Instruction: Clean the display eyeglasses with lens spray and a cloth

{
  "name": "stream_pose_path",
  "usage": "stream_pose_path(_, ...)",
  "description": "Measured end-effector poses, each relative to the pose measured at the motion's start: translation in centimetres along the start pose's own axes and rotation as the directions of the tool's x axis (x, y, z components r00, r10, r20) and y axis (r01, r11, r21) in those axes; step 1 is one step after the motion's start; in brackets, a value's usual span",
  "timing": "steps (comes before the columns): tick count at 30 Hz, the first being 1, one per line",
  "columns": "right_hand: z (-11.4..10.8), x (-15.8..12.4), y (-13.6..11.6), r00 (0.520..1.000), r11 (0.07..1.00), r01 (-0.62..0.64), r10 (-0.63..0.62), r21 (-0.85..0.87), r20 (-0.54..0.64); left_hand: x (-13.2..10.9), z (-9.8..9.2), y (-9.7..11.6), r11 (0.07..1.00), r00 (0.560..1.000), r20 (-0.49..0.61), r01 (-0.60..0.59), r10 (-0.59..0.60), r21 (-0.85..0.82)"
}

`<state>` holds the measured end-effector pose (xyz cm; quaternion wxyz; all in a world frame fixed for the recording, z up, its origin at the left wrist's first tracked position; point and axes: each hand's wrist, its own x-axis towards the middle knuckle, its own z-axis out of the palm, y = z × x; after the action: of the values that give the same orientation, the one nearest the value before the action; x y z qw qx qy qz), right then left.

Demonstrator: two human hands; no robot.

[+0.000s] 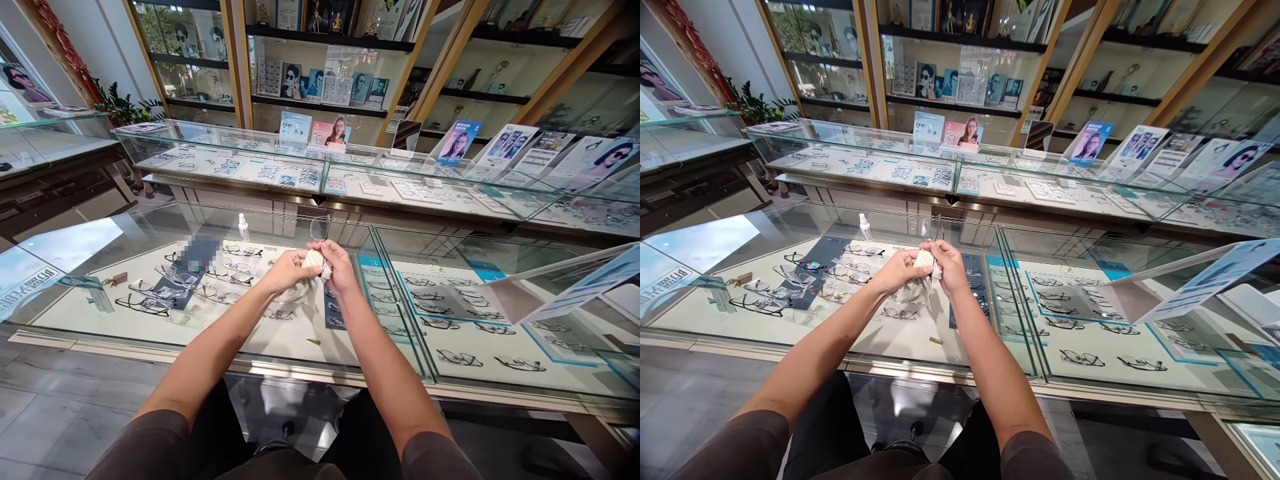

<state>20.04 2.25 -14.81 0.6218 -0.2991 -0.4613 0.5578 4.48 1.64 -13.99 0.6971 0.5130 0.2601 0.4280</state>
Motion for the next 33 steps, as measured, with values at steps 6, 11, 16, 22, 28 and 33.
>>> stream_pose_path(6, 0.2, 0.2, -0.2, 0.998, 1.0, 0.005, -0.004, 0.014, -0.057, 0.0, 0.8, -0.5, 0.997, 0.997, -0.035, -0.074, 0.074, -0.003)
stream_pose_path(11, 0.9, -0.3, -0.1, 0.999, 1.0, -0.02, 0.02, -0.004, -0.034, 0.1, 0.9, -0.6, 0.975, 0.974, -0.114, -0.179, 0.195, 0.131)
stream_pose_path(16, 1.2, -0.6, 0.0, 1.0, 1.0, 0.006, -0.006, -0.014, -0.004, 0.2, 0.6, -0.4, 0.94, 0.957, -0.12, -0.226, 0.263, 0.256)
stream_pose_path(22, 0.5, -0.1, -0.5, 0.998, 0.999, 0.01, -0.012, -0.036, -0.064, 0.4, 0.1, -0.7, 0.969, 0.983, -0.004, -0.182, 0.186, 0.166)
stream_pose_path(28, 0.8, -0.1, -0.1, 0.998, 1.0, 0.0, 0.001, 0.01, -0.067, 0.2, 0.3, -1.0, 0.963, 0.976, -0.051, -0.197, 0.21, 0.182)
stream_pose_path(33, 1.2, -0.5, 0.0, 1.0, 1.0, -0.01, 0.01, -0.023, 0.028, 0.1, 0.7, -1.0, 0.934, 0.942, -0.18, -0.228, 0.282, 0.274)
